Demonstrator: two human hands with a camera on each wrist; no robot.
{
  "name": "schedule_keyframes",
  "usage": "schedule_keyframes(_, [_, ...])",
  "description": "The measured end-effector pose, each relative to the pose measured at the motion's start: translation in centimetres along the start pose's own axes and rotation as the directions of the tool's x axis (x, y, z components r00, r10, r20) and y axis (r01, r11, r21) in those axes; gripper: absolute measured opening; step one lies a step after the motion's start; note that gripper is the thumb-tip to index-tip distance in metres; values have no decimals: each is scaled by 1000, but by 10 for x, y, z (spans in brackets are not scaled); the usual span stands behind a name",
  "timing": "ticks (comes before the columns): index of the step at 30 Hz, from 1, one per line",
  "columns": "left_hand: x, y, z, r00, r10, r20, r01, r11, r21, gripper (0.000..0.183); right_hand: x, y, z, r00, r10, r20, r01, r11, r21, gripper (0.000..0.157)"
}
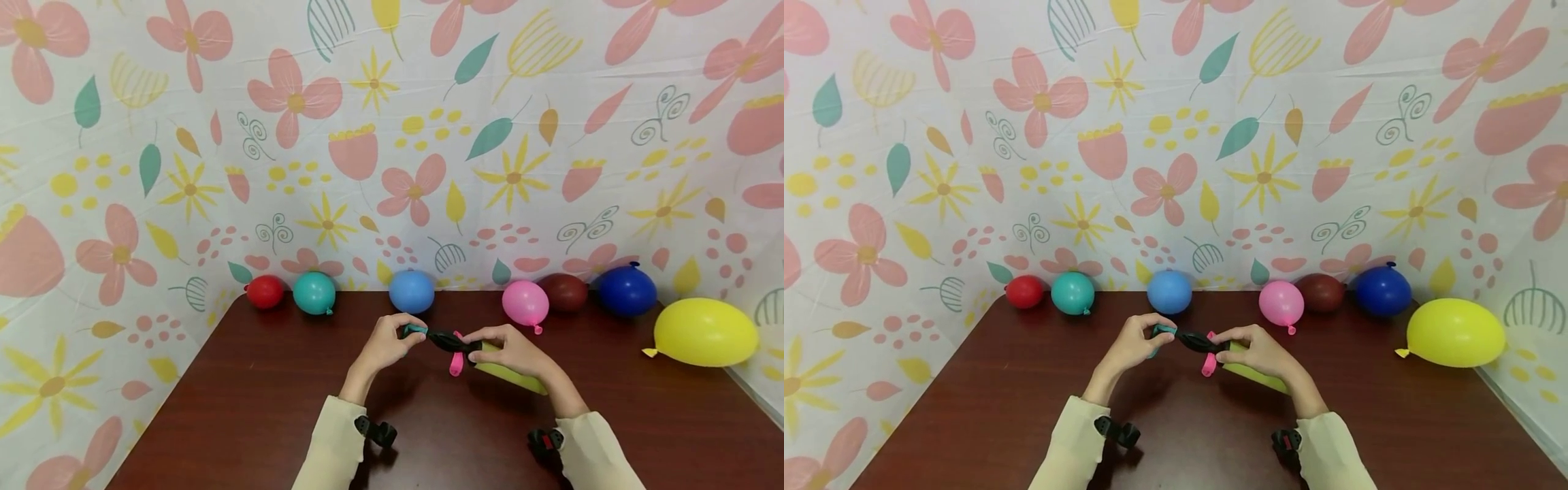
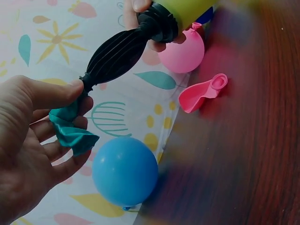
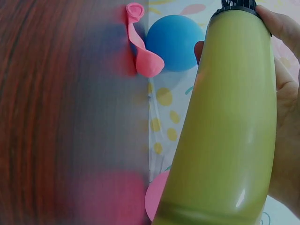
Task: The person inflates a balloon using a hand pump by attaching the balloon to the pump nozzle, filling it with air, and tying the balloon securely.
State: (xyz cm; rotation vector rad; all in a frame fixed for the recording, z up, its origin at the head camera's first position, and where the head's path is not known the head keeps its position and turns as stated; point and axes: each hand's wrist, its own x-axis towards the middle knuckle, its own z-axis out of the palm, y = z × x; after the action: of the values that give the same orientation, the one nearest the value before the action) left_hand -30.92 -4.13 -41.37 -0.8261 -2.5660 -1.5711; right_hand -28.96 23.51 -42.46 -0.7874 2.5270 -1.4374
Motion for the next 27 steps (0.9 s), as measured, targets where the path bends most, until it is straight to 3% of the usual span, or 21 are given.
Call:
schedule_keyframes(15, [0, -5, -2, 1000, 16, 20, -16, 1000, 0, 19, 5, -2, 9, 997, -82, 11, 81, 994, 70, 30])
schedule_keyframes(19, [-1, -5, -5, 999, 44, -20, -43, 999, 32, 21, 5, 1, 8, 999, -51, -2, 51, 997, 52, 31])
schedule_keyframes(21, [-1, -5, -6, 995, 69, -77, -65, 997, 51, 23, 4, 3, 7, 1000, -28, -13, 28, 999, 33, 32])
schedule_keyframes(24, [-1, -5, -5, 967, 135, -217, -117, 989, 93, 23, 2, 4, 5, 999, 7, -37, -7, 1000, 7, 32])
schedule_keyframes(27, [1, -3, 0, 907, 224, -358, -185, 973, 140, 13, 0, 5, 4, 997, 35, -74, -36, 999, -6, 33])
